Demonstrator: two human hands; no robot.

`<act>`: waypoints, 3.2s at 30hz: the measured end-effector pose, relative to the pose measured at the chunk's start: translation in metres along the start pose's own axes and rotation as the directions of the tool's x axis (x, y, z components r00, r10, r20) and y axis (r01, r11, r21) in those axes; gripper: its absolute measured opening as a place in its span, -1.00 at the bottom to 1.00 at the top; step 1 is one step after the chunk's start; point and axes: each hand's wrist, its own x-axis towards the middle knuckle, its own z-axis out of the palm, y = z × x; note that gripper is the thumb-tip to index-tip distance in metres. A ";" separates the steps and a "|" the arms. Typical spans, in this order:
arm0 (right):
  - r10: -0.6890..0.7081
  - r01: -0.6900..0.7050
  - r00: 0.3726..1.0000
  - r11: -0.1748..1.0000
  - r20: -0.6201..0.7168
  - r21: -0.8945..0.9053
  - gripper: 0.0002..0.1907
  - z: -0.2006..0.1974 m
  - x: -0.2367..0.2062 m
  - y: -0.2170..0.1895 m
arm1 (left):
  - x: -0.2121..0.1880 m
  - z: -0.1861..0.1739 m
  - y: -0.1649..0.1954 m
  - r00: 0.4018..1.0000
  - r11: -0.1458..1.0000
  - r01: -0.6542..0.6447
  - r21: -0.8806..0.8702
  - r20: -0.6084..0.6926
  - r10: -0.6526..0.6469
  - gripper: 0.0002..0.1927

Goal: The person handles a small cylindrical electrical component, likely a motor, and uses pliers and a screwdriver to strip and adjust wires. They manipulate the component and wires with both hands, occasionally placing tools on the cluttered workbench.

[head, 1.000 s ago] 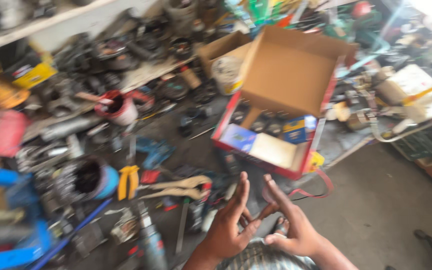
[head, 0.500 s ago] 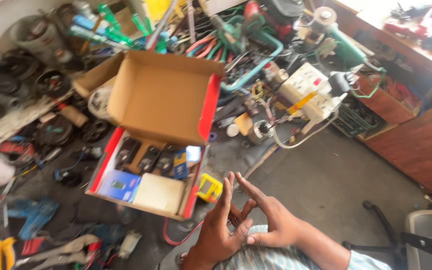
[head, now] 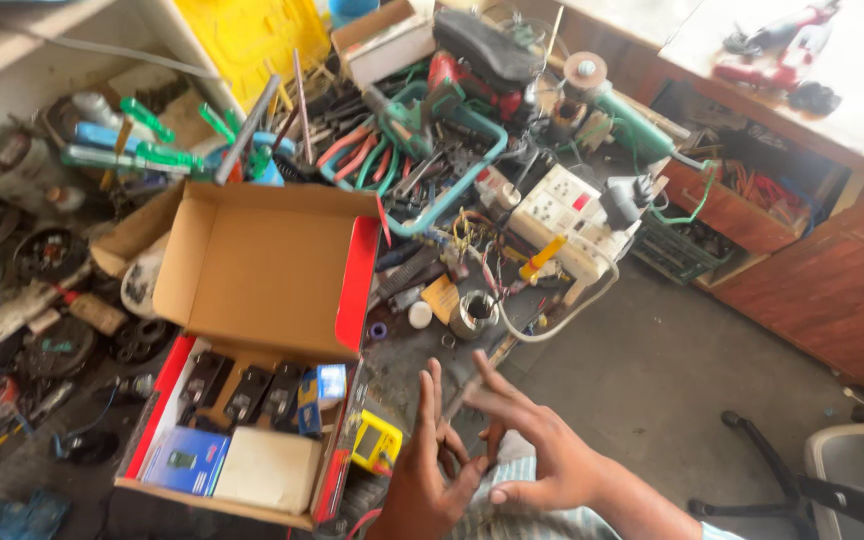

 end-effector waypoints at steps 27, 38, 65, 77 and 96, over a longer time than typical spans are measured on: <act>-0.203 0.155 0.976 0.423 0.074 -0.893 -0.69 -0.543 0.195 0.225 | 0.316 0.280 -0.019 0.642 0.952 -0.162 0.260 -0.705 0.302 -0.16; -0.220 0.887 0.406 -0.140 0.887 -0.441 -0.88 -0.569 0.280 0.226 | 0.395 0.260 0.043 0.807 0.838 -0.090 0.539 -0.453 0.379 -0.56; 0.079 -0.090 0.995 0.966 0.053 0.242 -0.84 -0.548 0.289 0.202 | 0.526 0.110 0.009 0.942 0.674 0.317 0.667 -0.136 -0.307 -0.61; 0.109 -0.130 0.991 0.929 0.081 0.347 -0.87 -0.513 0.270 0.197 | 0.417 0.090 0.058 0.953 0.769 0.302 0.564 -0.199 -0.228 -0.62; 0.020 -0.013 0.999 0.963 -0.025 0.270 -0.85 -0.467 0.258 0.262 | 0.161 0.123 0.037 0.500 0.617 0.778 0.119 -0.713 -0.492 -0.58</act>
